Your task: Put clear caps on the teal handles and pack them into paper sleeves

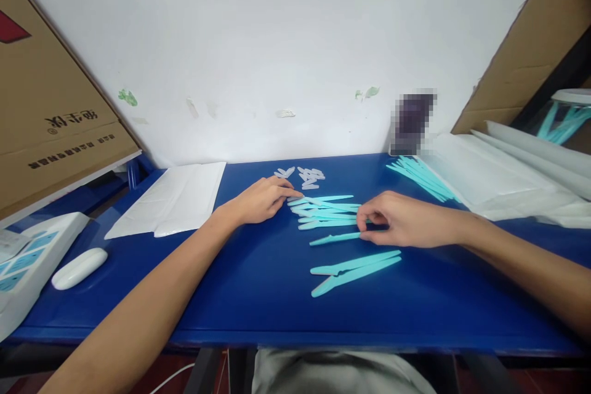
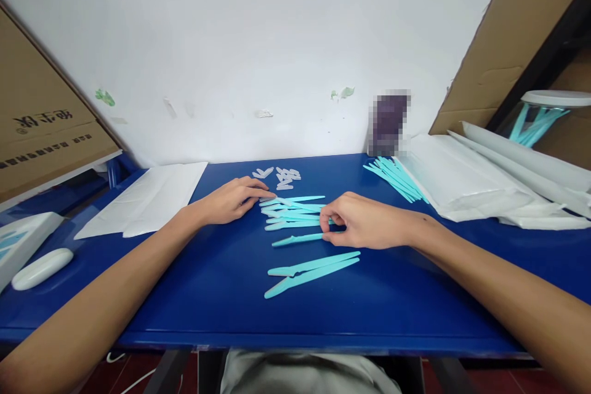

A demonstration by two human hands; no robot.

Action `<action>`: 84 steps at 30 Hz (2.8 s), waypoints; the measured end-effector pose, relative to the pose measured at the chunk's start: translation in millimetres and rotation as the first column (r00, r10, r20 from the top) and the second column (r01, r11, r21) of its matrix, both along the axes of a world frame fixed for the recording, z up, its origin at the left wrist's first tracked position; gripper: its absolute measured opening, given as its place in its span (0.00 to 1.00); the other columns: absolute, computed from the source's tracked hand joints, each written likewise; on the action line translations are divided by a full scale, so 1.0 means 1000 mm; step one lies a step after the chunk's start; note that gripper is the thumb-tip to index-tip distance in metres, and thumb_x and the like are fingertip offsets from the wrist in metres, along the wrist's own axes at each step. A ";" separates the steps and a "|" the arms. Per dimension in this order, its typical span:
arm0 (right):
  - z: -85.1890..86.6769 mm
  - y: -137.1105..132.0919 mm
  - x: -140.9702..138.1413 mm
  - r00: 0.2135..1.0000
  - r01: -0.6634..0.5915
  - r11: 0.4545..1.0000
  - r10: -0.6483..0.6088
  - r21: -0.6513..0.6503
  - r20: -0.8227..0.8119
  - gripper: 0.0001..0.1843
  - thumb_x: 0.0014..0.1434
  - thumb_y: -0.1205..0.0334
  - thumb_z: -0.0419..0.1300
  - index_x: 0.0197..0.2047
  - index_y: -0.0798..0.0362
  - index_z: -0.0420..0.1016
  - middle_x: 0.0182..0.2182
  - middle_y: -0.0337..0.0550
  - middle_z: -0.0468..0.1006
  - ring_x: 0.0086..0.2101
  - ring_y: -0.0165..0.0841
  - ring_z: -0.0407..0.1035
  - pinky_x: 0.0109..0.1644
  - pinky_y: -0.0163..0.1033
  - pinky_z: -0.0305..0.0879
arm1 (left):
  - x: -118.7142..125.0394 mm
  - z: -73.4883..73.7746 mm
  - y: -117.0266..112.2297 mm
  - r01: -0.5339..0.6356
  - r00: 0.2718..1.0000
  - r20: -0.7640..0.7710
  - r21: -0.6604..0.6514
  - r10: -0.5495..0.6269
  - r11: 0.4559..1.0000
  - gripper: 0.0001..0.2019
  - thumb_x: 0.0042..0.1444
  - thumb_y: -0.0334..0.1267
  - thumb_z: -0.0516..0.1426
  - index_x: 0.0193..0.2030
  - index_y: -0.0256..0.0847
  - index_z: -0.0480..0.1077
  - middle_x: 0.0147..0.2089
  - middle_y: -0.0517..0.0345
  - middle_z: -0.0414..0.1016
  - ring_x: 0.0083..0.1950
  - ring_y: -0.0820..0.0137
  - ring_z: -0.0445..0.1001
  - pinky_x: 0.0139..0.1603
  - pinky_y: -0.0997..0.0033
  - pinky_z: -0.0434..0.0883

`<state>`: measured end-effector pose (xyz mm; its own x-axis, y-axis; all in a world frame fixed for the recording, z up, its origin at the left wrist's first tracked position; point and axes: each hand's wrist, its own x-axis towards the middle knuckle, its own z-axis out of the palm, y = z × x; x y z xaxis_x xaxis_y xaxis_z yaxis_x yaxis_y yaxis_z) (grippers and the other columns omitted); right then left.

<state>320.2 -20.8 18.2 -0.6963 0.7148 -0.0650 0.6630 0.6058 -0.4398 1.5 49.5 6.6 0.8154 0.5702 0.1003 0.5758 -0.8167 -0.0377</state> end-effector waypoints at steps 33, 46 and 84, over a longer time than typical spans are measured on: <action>-0.016 0.008 -0.004 0.955 0.235 0.865 -0.120 0.443 -0.272 0.21 0.72 0.56 0.47 0.58 0.52 0.75 0.51 0.48 0.81 0.47 0.41 0.76 0.49 0.44 0.71 | 0.020 0.016 -0.024 -0.081 0.996 0.053 0.289 0.069 0.954 0.11 0.70 0.36 0.44 0.42 0.39 0.66 0.38 0.52 0.75 0.35 0.66 0.71 0.37 0.65 0.63; -0.011 0.005 -0.003 0.950 0.247 0.841 -0.111 0.482 -0.293 0.21 0.72 0.56 0.47 0.57 0.52 0.77 0.35 0.46 0.80 0.33 0.36 0.71 0.37 0.41 0.64 | 0.020 0.017 -0.027 -0.078 0.996 0.060 0.313 0.062 0.947 0.09 0.69 0.35 0.46 0.42 0.39 0.66 0.39 0.53 0.76 0.36 0.67 0.71 0.39 0.65 0.61; -0.012 -0.006 -0.014 0.966 0.260 0.705 -0.203 0.660 -0.163 0.22 0.62 0.48 0.59 0.54 0.51 0.79 0.45 0.52 0.79 0.42 0.44 0.72 0.39 0.44 0.67 | 0.019 0.001 -0.021 -0.007 0.983 0.185 0.120 -0.015 0.993 0.14 0.72 0.43 0.45 0.47 0.39 0.69 0.52 0.47 0.72 0.52 0.61 0.70 0.53 0.60 0.66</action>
<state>306.3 -26.4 6.4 -0.4855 0.6893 0.5377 0.8059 0.5913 -0.0303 20.7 28.2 7.3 0.7784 0.5418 0.3172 0.5788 -0.8150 -0.0283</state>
